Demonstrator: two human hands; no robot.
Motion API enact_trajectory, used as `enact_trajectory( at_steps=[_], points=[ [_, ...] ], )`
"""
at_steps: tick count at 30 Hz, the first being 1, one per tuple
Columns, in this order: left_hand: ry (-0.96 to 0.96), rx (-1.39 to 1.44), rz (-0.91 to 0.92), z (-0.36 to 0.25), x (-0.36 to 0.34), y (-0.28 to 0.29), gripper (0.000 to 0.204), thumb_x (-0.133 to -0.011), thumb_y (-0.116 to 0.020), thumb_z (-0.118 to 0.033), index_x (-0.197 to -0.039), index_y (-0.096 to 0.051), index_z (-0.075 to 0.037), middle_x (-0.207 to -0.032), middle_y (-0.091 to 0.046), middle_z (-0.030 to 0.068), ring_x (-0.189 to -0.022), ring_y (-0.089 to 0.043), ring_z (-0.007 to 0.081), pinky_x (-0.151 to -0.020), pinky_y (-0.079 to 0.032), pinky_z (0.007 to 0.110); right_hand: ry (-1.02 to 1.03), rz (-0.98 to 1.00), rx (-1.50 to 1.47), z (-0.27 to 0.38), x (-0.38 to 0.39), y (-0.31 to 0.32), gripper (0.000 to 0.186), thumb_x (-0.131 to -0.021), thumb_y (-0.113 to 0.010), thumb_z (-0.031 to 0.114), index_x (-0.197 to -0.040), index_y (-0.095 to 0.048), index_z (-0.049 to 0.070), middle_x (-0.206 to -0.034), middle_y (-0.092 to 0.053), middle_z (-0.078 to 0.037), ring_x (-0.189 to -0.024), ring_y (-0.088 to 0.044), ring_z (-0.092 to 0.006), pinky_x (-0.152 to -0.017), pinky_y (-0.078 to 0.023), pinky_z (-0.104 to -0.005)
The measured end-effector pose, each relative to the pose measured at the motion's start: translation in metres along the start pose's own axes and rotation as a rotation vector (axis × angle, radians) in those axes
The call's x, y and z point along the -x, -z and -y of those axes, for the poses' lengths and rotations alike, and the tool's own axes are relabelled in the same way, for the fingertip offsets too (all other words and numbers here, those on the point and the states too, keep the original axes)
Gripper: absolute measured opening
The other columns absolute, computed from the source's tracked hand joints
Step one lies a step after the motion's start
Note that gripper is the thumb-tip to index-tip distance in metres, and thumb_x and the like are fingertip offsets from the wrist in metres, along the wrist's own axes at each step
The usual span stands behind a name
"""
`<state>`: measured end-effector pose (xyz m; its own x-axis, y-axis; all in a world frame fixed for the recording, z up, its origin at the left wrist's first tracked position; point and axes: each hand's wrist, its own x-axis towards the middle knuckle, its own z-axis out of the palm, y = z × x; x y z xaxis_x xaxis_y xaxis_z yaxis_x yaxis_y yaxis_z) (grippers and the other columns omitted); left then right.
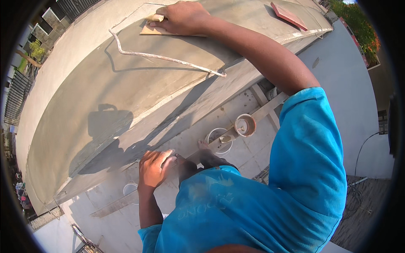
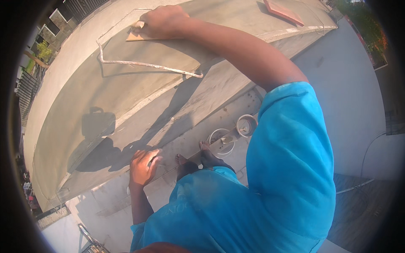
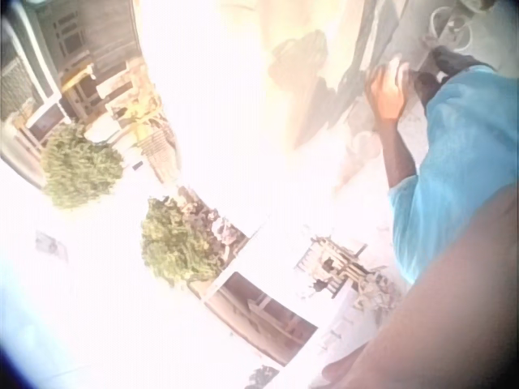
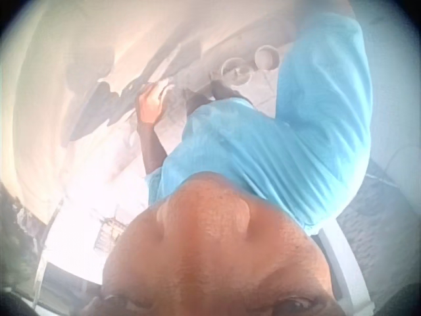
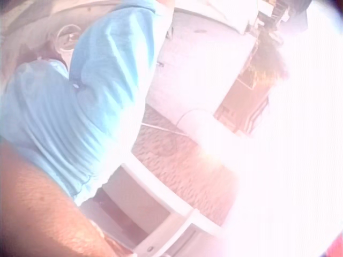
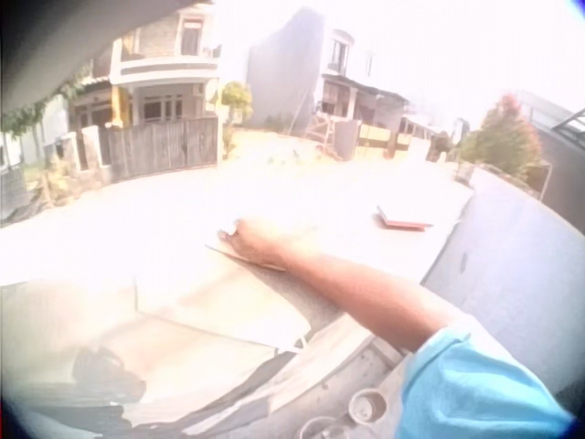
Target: The person smooths a freshly poured concrete surface on a curved roof using a pink float and a wooden trowel. They repeatedly rub and level the wet concrete, occasionally switching tools and repositioning to reach different sections of the curved surface.
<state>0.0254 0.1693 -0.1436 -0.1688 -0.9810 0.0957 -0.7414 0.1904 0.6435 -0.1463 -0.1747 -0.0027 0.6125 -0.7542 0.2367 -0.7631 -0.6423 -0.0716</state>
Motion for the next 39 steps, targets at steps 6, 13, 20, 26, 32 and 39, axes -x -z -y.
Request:
enact_trajectory(
  at_steps=[6,13,20,26,32,39],
  points=[
    [0.126,0.064,-0.144,0.025,0.059,-0.001,0.020,-0.083,-0.074,-0.012,-0.103,-0.074,-0.008,-0.086,-0.072,0.0102,-0.079,-0.065,0.0307,-0.074,-0.050,0.040,-0.148,0.019,0.104,-0.094,0.092,0.043,0.047,-0.095,-0.054,0.060,-0.113,-0.072,0.020,-0.085,-0.074,-0.008,-0.081,-0.071,-0.0292,-0.072,-0.055,-0.0446],
    [0.057,0.021,-0.089,0.005,0.027,0.002,0.019,-0.085,-0.072,-0.013,-0.102,-0.074,-0.007,-0.086,-0.072,0.0103,-0.079,-0.066,0.0307,-0.075,-0.051,0.041,-0.259,0.005,0.106,-0.097,-0.018,0.007,0.054,-0.096,-0.047,0.056,-0.119,-0.066,0.011,-0.099,-0.071,-0.016,-0.092,-0.069,-0.0345,-0.080,-0.054,-0.0450],
    [0.216,0.059,-0.174,0.035,0.088,-0.021,0.016,-0.086,-0.071,-0.013,-0.100,-0.074,-0.006,-0.088,-0.073,0.0115,-0.079,-0.066,0.0317,-0.075,-0.051,0.042,-0.299,-0.020,0.091,-0.134,0.061,0.038,0.051,-0.098,-0.049,0.059,-0.116,-0.070,0.017,-0.083,-0.073,-0.016,-0.076,-0.072,-0.0309,-0.071,-0.055,-0.0447],
    [0.022,0.038,-0.149,0.005,0.037,-0.002,0.017,-0.084,-0.071,-0.011,-0.100,-0.073,-0.005,-0.084,-0.070,0.0121,-0.078,-0.065,0.0324,-0.074,-0.051,0.041,-0.373,0.010,0.082,-0.096,-0.011,0.010,0.045,-0.097,-0.048,0.055,-0.113,-0.069,0.018,-0.093,-0.071,-0.017,-0.088,-0.069,-0.0344,-0.077,-0.054,-0.0459],
    [0.199,-0.030,-0.233,0.022,0.083,-0.002,0.019,-0.085,-0.071,-0.012,-0.102,-0.074,-0.006,-0.082,-0.069,0.0124,-0.074,-0.063,0.0313,-0.071,-0.049,0.040,0.079,0.048,-0.074,-0.062,0.088,0.037,0.037,-0.100,-0.054,0.045,-0.109,-0.066,0.012,-0.087,-0.071,-0.018,-0.084,-0.068,-0.0382,-0.076,-0.052,-0.0467],
    [-0.133,-0.001,-0.218,-0.018,0.016,0.023,0.022,-0.078,-0.077,-0.009,-0.099,-0.075,-0.007,-0.076,-0.065,0.0085,-0.069,-0.060,0.0268,-0.065,-0.046,0.037,0.087,0.115,0.831,-0.158,0.025,-0.007,0.040,-0.103,-0.037,0.016,-0.137,-0.051,0.001,-0.120,-0.065,-0.021,-0.105,-0.062,-0.0298,-0.088,-0.050,-0.0452]
  ],
)
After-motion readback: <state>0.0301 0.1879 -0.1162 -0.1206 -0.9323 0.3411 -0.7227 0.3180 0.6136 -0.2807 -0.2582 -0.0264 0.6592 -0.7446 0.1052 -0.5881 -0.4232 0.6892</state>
